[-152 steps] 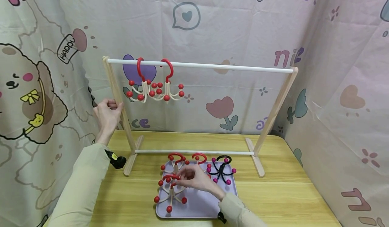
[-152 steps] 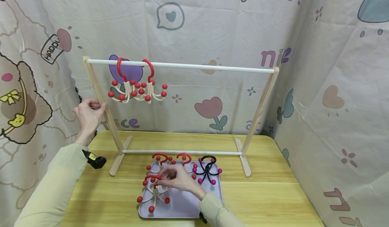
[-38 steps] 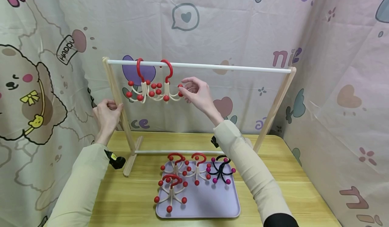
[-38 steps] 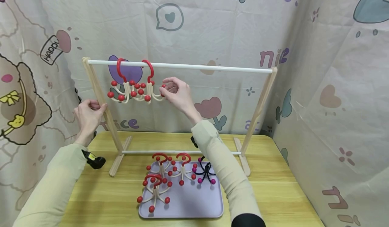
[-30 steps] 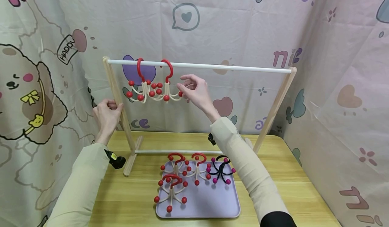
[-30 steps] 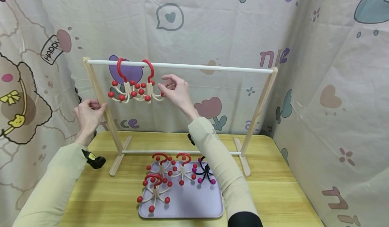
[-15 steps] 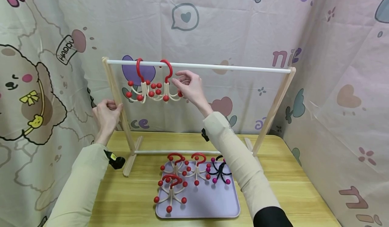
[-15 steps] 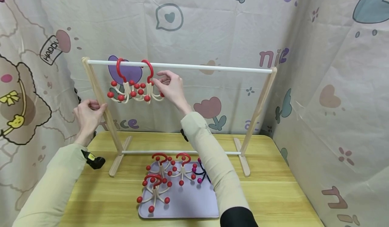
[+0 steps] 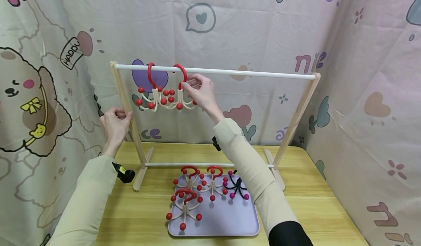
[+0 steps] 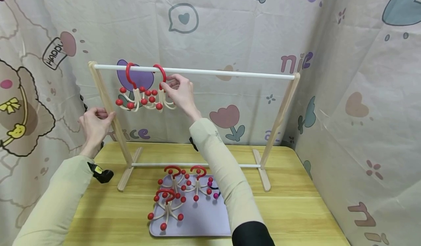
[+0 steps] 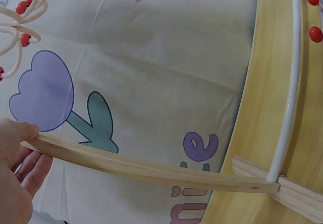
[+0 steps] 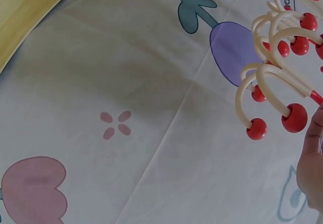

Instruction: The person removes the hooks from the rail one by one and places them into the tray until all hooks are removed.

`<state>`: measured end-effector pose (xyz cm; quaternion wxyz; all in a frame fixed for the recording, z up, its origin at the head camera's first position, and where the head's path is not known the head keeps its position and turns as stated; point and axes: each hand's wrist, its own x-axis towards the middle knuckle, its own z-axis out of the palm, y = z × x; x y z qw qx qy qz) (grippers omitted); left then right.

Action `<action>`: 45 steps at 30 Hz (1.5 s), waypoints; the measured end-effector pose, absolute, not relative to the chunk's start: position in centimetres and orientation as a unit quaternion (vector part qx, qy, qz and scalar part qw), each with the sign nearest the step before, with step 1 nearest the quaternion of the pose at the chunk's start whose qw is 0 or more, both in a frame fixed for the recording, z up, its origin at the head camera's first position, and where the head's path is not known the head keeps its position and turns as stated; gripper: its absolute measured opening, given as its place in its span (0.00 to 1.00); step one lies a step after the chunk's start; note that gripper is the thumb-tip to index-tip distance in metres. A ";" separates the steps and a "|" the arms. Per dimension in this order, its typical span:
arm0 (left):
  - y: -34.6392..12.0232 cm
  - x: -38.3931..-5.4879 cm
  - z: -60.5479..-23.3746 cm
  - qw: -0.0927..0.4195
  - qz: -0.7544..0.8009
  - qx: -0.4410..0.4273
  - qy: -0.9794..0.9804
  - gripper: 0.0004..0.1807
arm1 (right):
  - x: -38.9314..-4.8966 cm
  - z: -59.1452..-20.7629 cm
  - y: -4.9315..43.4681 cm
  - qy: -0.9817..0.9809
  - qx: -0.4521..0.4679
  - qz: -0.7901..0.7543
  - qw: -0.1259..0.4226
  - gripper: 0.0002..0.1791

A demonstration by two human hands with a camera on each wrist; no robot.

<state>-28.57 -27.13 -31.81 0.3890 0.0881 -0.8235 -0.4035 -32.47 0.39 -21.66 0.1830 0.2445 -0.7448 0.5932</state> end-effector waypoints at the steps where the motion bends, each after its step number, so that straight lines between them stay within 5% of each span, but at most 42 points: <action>1: -27.1 -28.6 -31.8 0.389 -0.401 0.090 -0.824 0.15 | -32.5 -21.6 0.3 -0.743 0.245 0.594 0.185 0.12; 45: -27.1 -28.6 -31.9 0.399 -0.403 0.082 -0.819 0.15 | -32.5 -21.1 0.3 -0.715 0.251 0.624 0.190 0.08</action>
